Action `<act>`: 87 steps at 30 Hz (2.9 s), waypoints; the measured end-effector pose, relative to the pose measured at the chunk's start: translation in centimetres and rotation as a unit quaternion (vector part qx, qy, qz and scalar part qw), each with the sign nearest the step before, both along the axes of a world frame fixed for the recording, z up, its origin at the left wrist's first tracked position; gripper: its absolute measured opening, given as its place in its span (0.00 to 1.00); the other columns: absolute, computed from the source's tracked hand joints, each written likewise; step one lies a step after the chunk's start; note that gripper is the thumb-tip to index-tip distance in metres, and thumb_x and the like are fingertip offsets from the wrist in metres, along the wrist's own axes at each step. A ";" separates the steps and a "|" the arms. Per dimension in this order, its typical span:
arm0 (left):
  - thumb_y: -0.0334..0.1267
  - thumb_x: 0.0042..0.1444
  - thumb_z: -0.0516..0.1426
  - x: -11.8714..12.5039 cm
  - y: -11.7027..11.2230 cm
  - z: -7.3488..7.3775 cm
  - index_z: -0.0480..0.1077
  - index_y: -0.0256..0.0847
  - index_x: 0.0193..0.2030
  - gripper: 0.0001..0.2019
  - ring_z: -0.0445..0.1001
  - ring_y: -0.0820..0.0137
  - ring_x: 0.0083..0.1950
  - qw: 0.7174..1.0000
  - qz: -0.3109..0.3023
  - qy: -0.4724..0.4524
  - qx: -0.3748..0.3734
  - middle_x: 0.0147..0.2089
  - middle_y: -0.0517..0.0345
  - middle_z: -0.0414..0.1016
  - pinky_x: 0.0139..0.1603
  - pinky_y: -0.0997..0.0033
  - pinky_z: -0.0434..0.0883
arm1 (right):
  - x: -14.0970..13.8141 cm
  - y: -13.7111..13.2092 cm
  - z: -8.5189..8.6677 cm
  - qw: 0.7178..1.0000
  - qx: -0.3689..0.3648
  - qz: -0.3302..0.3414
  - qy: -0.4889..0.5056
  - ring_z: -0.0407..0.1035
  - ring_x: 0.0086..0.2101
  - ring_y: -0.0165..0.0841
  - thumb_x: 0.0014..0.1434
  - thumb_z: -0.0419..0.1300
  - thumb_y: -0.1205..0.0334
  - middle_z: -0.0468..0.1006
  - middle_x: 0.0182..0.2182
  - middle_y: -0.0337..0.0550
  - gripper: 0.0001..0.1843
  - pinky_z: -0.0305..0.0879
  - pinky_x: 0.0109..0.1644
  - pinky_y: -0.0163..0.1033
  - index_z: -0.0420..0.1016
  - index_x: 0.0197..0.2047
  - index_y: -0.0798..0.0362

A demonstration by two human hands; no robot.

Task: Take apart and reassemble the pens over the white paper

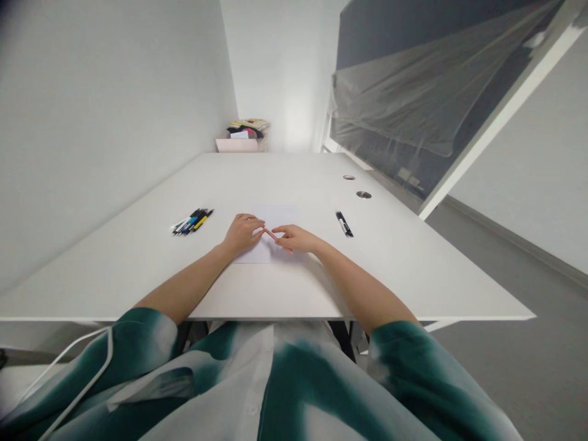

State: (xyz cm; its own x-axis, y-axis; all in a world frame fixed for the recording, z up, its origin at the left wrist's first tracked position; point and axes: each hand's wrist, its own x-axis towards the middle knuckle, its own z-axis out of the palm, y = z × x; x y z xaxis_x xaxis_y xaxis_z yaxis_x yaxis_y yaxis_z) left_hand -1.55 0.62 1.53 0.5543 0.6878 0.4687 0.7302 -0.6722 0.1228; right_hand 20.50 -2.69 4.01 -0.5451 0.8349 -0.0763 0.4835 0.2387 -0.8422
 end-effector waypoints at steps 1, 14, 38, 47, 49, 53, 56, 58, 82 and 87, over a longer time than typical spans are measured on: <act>0.38 0.60 0.55 -0.1 0.0 0.0 0.76 0.43 0.48 0.13 0.71 0.57 0.55 1.000 0.006 -0.005 0.000 0.51 0.50 0.79 0.59 0.51 0.62 | 0.2 0.2 0.0 0.999 0.023 -0.019 -0.016 0.60 0.16 0.28 0.55 0.58 0.61 0.69 0.13 0.31 0.28 0.56 0.25 0.34 0.71 0.59 0.60; 0.38 0.59 0.55 -1.0 0.5 0.0 0.75 0.41 0.44 0.11 0.72 0.58 0.53 0.998 0.038 -0.049 -0.011 0.50 0.49 0.78 0.58 0.53 0.64 | 12.5 3.4 0.6 0.891 0.134 -0.291 -0.320 0.71 0.28 0.33 0.56 0.57 0.64 0.80 0.26 0.43 0.17 0.61 0.33 0.33 0.80 0.47 0.57; 0.39 0.59 0.54 -1.0 0.7 -0.3 0.76 0.42 0.41 0.11 0.73 0.58 0.51 0.999 0.028 -0.038 -0.015 0.47 0.50 0.79 0.57 0.53 0.63 | 12.7 3.7 -1.0 0.848 0.100 -0.366 -0.370 0.72 0.30 0.37 0.58 0.56 0.60 0.74 0.18 0.43 0.14 0.61 0.35 0.36 0.80 0.44 0.53; 0.40 0.59 0.53 -1.0 0.8 -0.3 0.76 0.42 0.41 0.11 0.72 0.58 0.50 0.999 0.026 -0.035 -0.014 0.47 0.49 0.79 0.57 0.52 0.63 | 12.0 3.3 -0.6 0.841 0.057 -0.415 -0.343 0.73 0.30 0.38 0.65 0.52 0.50 0.74 0.18 0.48 0.20 0.64 0.39 0.41 0.81 0.37 0.54; 0.40 0.59 0.54 -1.0 0.7 -0.3 0.76 0.41 0.41 0.11 0.73 0.58 0.50 0.999 0.026 -0.033 -0.013 0.47 0.49 0.79 0.57 0.52 0.63 | 11.9 3.4 -0.6 0.835 0.040 -0.421 -0.352 0.74 0.31 0.40 0.64 0.53 0.48 0.75 0.19 0.50 0.22 0.65 0.40 0.42 0.80 0.31 0.54; 0.39 0.59 0.53 -0.9 0.6 -0.2 0.76 0.41 0.41 0.11 0.73 0.58 0.50 0.999 0.028 -0.029 -0.014 0.46 0.49 0.79 0.57 0.52 0.63 | 11.6 3.7 -0.9 0.809 0.059 -0.456 -0.365 0.75 0.36 0.45 0.64 0.50 0.43 0.77 0.24 0.56 0.27 0.67 0.42 0.46 0.79 0.31 0.55; 0.40 0.60 0.53 -0.9 0.6 -0.2 0.76 0.41 0.41 0.12 0.73 0.58 0.51 0.999 0.029 -0.027 -0.014 0.46 0.50 0.79 0.58 0.53 0.63 | 11.5 3.9 -1.3 0.799 0.075 -0.475 -0.361 0.75 0.40 0.47 0.64 0.49 0.41 0.79 0.29 0.59 0.29 0.68 0.43 0.48 0.79 0.36 0.56; 0.41 0.60 0.53 -0.9 0.7 -0.2 0.76 0.41 0.41 0.12 0.72 0.59 0.51 0.999 0.030 -0.026 -0.012 0.47 0.50 0.79 0.58 0.53 0.63 | 11.6 4.0 -1.5 0.793 0.077 -0.486 -0.361 0.74 0.42 0.47 0.64 0.48 0.40 0.79 0.34 0.60 0.30 0.68 0.45 0.49 0.79 0.39 0.57; 0.41 0.60 0.52 -0.9 0.6 -0.1 0.77 0.41 0.42 0.13 0.72 0.59 0.52 0.998 0.044 -0.018 -0.030 0.47 0.50 0.79 0.59 0.53 0.62 | 12.4 4.3 -2.4 0.802 0.076 -0.494 -0.326 0.73 0.40 0.45 0.63 0.50 0.40 0.77 0.34 0.55 0.28 0.69 0.45 0.50 0.78 0.43 0.55; 0.41 0.59 0.53 -1.0 0.7 -0.3 0.77 0.40 0.42 0.13 0.73 0.59 0.51 0.998 0.046 -0.013 -0.027 0.47 0.50 0.79 0.58 0.53 0.63 | 12.4 4.3 -2.3 0.803 0.065 -0.493 -0.328 0.73 0.40 0.45 0.63 0.50 0.39 0.77 0.34 0.55 0.29 0.68 0.45 0.51 0.78 0.44 0.55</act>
